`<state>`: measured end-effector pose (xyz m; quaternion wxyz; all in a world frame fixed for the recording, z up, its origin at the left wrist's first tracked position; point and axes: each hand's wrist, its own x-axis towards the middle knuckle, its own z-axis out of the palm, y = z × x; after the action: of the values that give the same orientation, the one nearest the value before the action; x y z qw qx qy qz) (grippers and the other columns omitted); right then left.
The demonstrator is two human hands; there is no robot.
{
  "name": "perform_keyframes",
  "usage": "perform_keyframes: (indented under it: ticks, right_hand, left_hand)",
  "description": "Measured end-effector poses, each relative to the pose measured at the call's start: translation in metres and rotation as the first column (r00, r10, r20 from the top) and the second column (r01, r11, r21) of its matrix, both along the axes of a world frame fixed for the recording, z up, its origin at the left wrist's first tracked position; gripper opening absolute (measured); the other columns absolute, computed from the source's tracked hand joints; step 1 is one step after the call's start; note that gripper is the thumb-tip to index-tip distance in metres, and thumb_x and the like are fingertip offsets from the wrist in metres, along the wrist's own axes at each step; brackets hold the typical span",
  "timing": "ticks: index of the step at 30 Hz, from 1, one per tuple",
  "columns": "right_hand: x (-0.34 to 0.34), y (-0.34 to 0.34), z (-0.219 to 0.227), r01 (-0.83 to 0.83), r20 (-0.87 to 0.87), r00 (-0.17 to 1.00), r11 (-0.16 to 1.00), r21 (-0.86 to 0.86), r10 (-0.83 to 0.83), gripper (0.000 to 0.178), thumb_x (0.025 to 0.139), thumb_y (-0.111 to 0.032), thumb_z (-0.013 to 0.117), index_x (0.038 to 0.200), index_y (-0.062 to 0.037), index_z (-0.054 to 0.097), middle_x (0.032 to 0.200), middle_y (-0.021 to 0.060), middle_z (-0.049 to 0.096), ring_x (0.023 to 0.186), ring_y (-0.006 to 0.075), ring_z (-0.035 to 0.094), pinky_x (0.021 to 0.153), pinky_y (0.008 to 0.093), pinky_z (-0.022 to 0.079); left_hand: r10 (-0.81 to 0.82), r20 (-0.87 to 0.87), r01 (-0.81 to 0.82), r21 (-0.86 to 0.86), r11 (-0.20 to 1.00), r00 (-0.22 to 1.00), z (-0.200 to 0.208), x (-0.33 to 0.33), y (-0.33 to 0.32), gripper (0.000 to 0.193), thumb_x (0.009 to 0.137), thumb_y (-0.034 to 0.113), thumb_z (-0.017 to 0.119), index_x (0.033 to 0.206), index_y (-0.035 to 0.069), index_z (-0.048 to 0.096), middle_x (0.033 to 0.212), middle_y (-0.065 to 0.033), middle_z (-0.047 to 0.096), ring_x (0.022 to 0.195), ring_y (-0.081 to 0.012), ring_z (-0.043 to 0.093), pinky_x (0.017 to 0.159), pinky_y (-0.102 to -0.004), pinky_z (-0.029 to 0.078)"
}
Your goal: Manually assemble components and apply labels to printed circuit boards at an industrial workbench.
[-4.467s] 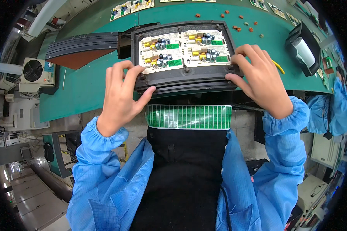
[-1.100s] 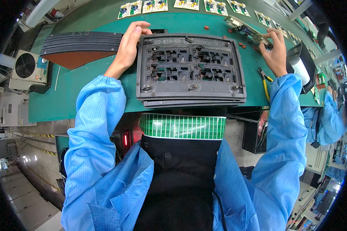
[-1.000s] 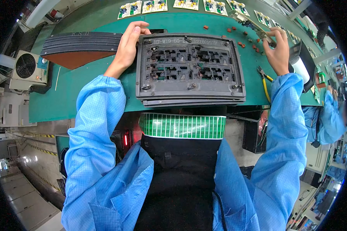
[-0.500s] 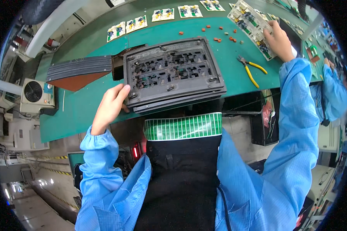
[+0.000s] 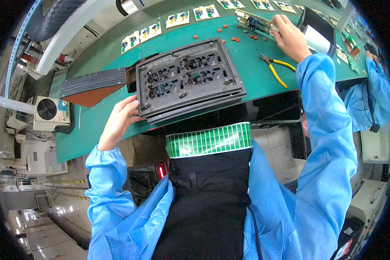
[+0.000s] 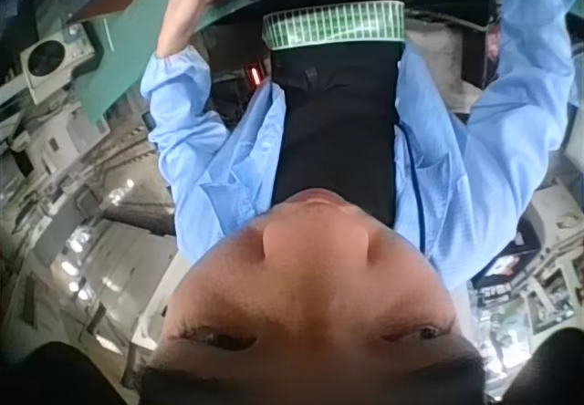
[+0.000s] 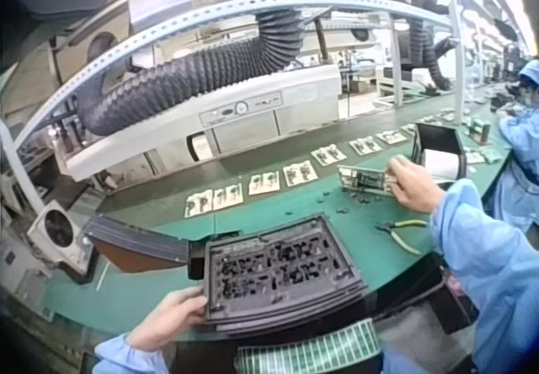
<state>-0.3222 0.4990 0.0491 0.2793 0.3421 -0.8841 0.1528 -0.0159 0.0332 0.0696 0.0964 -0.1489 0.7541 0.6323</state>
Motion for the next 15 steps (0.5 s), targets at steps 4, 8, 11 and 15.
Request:
perform_keyframes:
  ticks: [4,8,11,15]
  right_hand:
    - [0.003,0.005,-0.005,-0.001,0.000,1.000,1.000,-0.012,0.001,0.041,0.093,-0.002,0.064,0.131,-0.0040,0.049,0.124,0.0149,0.058,0.109,0.0385,0.064,0.090,0.0432,0.052]
    - [0.009,-0.004,-0.006,-0.033,-0.015,0.999,0.994,-0.106,0.032,0.042,0.091,0.001,0.064,0.131,-0.0035,0.050,0.123,0.0147,0.058,0.108,0.0363,0.065,0.087,0.0414,0.054]
    - [0.013,0.002,-0.010,0.006,-0.042,0.999,0.985,-0.170,-0.013,0.038,0.093,-0.001,0.065,0.129,-0.0028,0.052,0.124,0.0157,0.061,0.110,0.0359,0.067,0.088,0.0406,0.054]
    - [0.023,-0.001,-0.003,0.056,-0.062,0.996,0.978,-0.200,-0.070,0.033,0.096,-0.007,0.066,0.127,-0.0034,0.053,0.119,0.0182,0.068,0.107,0.0382,0.069,0.087,0.0419,0.055]
  left_hand:
    - [0.044,-0.021,-0.044,-0.027,0.999,0.999,0.017,0.006,0.022,0.058,0.104,0.030,0.057,0.151,-0.002,0.045,0.136,-0.0126,0.062,0.117,-0.0214,0.063,0.102,-0.0401,0.050]
    - [0.094,0.051,-0.095,0.035,0.995,0.994,0.019,0.002,0.024,0.038,0.101,0.026,0.061,0.130,0.003,0.054,0.125,-0.0091,0.062,0.114,-0.0205,0.062,0.096,-0.0410,0.051]
    - [0.155,0.124,-0.170,0.112,0.979,0.980,0.013,-0.006,0.018,0.025,0.099,0.025,0.065,0.114,0.007,0.055,0.117,-0.0072,0.062,0.108,-0.0190,0.061,0.088,-0.0401,0.051]
    - [0.211,0.129,-0.234,0.204,0.951,0.969,0.008,-0.003,0.023,0.024,0.097,0.028,0.069,0.106,0.010,0.055,0.109,-0.0068,0.066,0.097,-0.0177,0.064,0.081,-0.0363,0.048]
